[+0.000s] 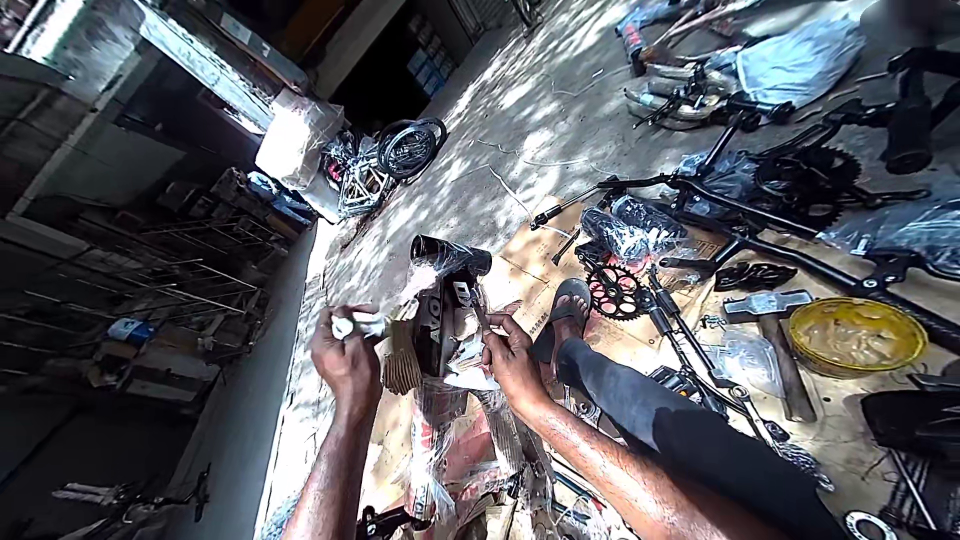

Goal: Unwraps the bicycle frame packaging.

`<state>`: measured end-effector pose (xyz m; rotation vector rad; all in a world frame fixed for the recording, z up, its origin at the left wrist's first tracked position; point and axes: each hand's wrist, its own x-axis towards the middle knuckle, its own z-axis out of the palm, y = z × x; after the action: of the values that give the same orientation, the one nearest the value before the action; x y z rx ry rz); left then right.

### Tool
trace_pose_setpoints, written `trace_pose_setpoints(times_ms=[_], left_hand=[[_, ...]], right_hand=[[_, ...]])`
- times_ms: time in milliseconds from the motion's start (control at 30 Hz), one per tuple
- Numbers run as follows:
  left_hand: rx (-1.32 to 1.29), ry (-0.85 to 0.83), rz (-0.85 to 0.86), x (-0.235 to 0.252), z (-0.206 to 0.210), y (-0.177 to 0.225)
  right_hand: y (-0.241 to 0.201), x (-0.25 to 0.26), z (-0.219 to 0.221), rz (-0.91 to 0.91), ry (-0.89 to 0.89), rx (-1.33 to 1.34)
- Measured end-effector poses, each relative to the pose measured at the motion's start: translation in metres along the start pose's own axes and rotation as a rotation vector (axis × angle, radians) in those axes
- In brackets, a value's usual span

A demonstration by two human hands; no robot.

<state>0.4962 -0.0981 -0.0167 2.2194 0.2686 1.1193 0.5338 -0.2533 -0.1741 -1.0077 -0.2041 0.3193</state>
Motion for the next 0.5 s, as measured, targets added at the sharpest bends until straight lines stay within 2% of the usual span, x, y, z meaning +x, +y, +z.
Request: trace_pose_setpoints(times_ms=[33, 67, 100, 167, 233, 267, 300, 367, 433, 467, 500], left_hand=[[-0.119, 0.111, -0.162, -0.003, -0.021, -0.007], [-0.124, 0.211, -0.324, -0.006, -0.047, -0.017], [-0.012, 0.245, -0.472, -0.012, -0.076, -0.034], [0.375, 0.072, -0.666, -0.040, -0.132, -0.069], [0.617, -0.144, -0.716, -0.065, -0.166, -0.079], [0.709, -0.181, -0.644, -0.074, -0.172, -0.075], [0.808, -0.181, -0.501, -0.082, -0.173, -0.068], [0.939, -0.164, -0.101, -0.101, -0.161, -0.051], [0.938, -0.238, 0.228, -0.124, -0.135, -0.044], [0.918, -0.314, 0.289, -0.137, -0.117, -0.044], [0.913, -0.411, 0.233, -0.151, -0.100, -0.049]], right_hand=[[0.001, -0.001, 0.001, -0.005, -0.008, -0.029], [0.001, -0.001, 0.001, -0.018, -0.004, -0.067], [0.000, 0.000, 0.002, -0.045, 0.012, -0.113], [-0.008, -0.002, 0.004, -0.118, 0.051, -0.213], [-0.016, -0.007, 0.007, -0.212, 0.060, -0.295], [-0.017, -0.013, 0.008, -0.259, 0.048, -0.335], [-0.015, -0.020, 0.009, -0.294, 0.025, -0.369], [-0.005, -0.036, 0.016, -0.348, -0.009, -0.404], [0.017, -0.055, 0.027, -0.354, -0.028, -0.421], [0.035, -0.065, 0.032, -0.324, -0.051, -0.429], [0.056, -0.079, 0.033, -0.266, -0.099, -0.447]])
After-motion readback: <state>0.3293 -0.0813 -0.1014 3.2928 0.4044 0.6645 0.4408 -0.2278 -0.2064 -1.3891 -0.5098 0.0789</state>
